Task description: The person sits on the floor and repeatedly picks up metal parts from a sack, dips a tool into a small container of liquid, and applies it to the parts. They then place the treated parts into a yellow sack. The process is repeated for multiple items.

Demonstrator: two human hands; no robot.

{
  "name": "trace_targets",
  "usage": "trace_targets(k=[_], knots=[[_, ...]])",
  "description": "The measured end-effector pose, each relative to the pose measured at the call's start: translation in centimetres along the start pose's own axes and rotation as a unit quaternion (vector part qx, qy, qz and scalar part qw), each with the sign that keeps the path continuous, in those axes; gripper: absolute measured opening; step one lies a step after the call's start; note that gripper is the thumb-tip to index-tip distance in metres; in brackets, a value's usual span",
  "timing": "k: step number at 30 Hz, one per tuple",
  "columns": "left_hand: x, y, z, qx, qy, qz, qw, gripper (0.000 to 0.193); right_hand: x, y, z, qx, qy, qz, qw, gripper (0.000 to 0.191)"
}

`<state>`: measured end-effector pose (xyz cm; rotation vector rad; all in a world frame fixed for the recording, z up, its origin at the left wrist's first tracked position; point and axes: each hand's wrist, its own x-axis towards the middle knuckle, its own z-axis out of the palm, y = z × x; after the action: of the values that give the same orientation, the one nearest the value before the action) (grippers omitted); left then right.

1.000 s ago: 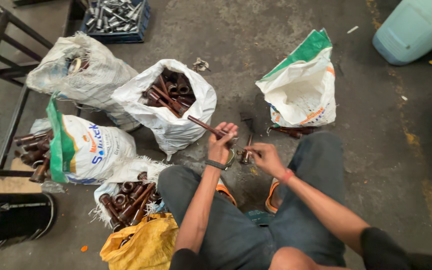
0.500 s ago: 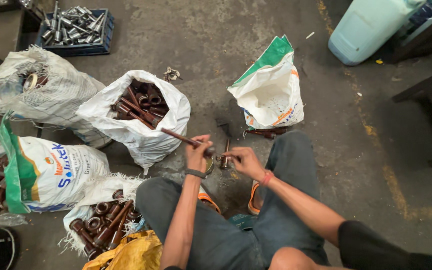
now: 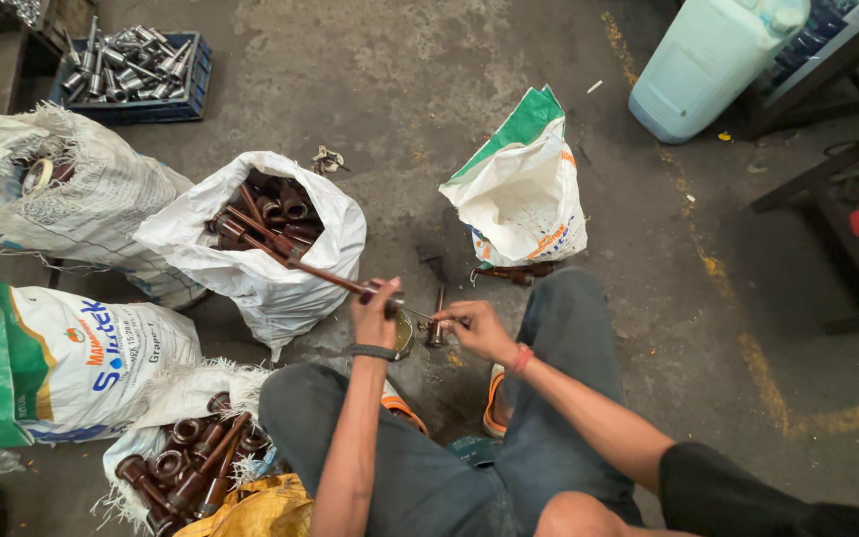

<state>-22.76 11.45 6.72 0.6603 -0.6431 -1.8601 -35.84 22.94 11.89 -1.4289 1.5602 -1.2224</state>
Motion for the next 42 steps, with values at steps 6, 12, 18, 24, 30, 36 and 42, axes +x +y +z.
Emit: trace_targets(k=[6, 12, 18, 24, 30, 36, 42], knots=[[-0.8, 2.1, 2.3, -0.084, -0.117, -0.091, 0.985, 0.046, 0.6, 0.8, 0.5, 0.058, 0.073, 0.04, 0.995, 0.015], [0.3, 0.8, -0.9, 0.089, -0.036, -0.019, 0.995, 0.023, 0.1, 0.1, -0.4, 0.042, 0.005, 0.038, 0.998, 0.015], [-0.5, -0.8, 0.4, -0.016, -0.038, -0.05, 0.998, 0.021, 0.1, -0.4, 0.7, 0.013, 0.015, -0.003, 1.0, 0.014], [-1.4, 3.5, 2.1, -0.058, -0.124, -0.069, 0.988, 0.048, -0.2, -0.3, 0.2, 0.031, 0.04, 0.032, 0.998, 0.015], [-0.9, 2.6, 0.4, 0.139, 0.089, -0.001, 0.986, 0.023, -1.0, -0.7, 0.1, 0.034, 0.004, 0.021, 0.999, 0.014], [-2.5, 1.9, 1.3, -0.037, 0.003, -0.019, 0.999, 0.016, -1.7, -1.6, 1.1, 0.006, 0.005, -0.014, 1.0, 0.014], [-5.7, 4.3, 3.2, -0.042, -0.166, -0.036, 0.985, 0.049, -3.0, -1.9, 0.9, 0.056, 0.04, -0.007, 0.998, 0.014]])
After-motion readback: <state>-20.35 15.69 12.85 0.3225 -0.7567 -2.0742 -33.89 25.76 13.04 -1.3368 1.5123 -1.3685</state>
